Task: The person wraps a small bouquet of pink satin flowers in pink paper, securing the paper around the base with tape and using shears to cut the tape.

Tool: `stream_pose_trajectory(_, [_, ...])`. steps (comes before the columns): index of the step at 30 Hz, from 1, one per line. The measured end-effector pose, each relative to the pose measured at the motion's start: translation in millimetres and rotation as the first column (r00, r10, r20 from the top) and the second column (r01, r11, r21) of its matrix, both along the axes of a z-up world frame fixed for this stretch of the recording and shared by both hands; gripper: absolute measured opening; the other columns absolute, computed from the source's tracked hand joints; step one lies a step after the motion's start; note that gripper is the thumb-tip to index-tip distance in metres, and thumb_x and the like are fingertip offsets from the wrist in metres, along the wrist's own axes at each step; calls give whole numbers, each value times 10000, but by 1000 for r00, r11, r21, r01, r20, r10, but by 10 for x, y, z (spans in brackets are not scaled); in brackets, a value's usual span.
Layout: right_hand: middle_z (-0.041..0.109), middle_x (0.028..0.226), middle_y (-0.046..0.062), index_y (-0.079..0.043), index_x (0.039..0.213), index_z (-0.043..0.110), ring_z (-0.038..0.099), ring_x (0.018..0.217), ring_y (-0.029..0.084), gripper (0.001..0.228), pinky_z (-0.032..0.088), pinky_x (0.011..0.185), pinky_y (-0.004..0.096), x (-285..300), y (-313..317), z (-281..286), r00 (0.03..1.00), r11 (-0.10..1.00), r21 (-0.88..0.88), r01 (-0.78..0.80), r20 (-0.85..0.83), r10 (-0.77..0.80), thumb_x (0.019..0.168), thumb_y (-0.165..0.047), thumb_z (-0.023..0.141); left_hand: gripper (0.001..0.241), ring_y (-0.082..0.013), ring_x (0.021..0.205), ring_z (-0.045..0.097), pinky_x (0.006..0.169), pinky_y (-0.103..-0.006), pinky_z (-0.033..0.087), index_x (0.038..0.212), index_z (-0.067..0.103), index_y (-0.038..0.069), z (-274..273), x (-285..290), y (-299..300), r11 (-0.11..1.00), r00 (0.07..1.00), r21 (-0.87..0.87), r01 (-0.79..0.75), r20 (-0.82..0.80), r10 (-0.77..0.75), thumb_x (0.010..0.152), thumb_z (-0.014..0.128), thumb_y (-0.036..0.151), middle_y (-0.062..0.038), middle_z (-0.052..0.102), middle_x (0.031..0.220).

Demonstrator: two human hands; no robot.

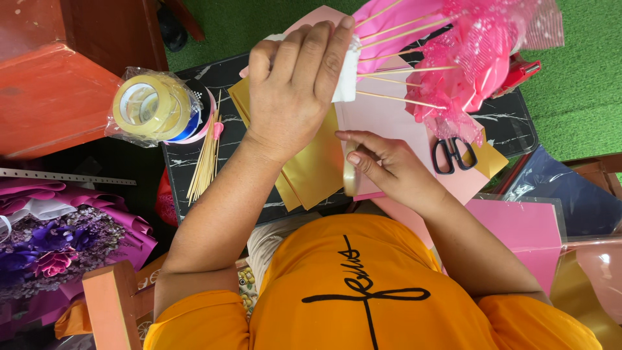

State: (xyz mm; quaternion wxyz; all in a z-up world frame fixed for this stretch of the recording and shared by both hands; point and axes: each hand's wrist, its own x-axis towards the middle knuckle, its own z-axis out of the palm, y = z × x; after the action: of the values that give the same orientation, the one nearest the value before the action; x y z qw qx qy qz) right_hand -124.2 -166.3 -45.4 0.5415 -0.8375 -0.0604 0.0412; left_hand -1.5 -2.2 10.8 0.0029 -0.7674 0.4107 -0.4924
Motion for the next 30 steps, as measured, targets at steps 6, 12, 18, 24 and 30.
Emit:
stream_pose_trajectory(6, [452,971,89,-90,990,719,460,975,223,331,397,904,345,99,-40,123,895,979,-163,124,445,-39,960,-364,537,282,-149,963,628,763,-322,421,1325,493,93,166,-135,-19,1000,1000,9,10,16,-10,1056,408,92,-9,663,1131])
stream_pose_trajectory(12, [486,1175,146,-25,1179,550,459,1165,285,359,373,1038,402,234,34,55,865,988,-52,147,491,-103,959,-308,578,249,-124,922,663,726,-307,433,1259,557,130,362,-231,-76,998,995,-42,35,95,-31,1027,481,79,11,666,1099])
stream_pose_trajectory(18, [473,1108,130,-24,1287,474,523,1062,212,481,513,908,326,239,63,-111,891,996,86,25,450,-61,948,-349,580,228,-103,955,697,749,-284,450,1261,560,143,489,-220,-34,998,989,-54,41,145,-32,1041,509,105,27,673,1106])
stream_pose_trajectory(24, [531,1194,86,-85,1278,540,508,1097,210,315,381,1029,335,237,8,-56,915,989,131,73,385,-119,1026,-259,463,225,-87,947,673,749,-283,438,1277,523,143,584,-251,9,999,982,-43,4,189,4,1056,516,102,52,699,1069])
stream_pose_trajectory(30, [443,1096,156,-38,1261,493,467,820,226,453,428,779,347,-43,112,158,730,934,-60,352,643,-233,998,-406,463,220,-95,922,643,768,-278,430,1258,535,153,731,-296,8,1000,983,1,-13,183,12,1070,421,152,44,674,1100])
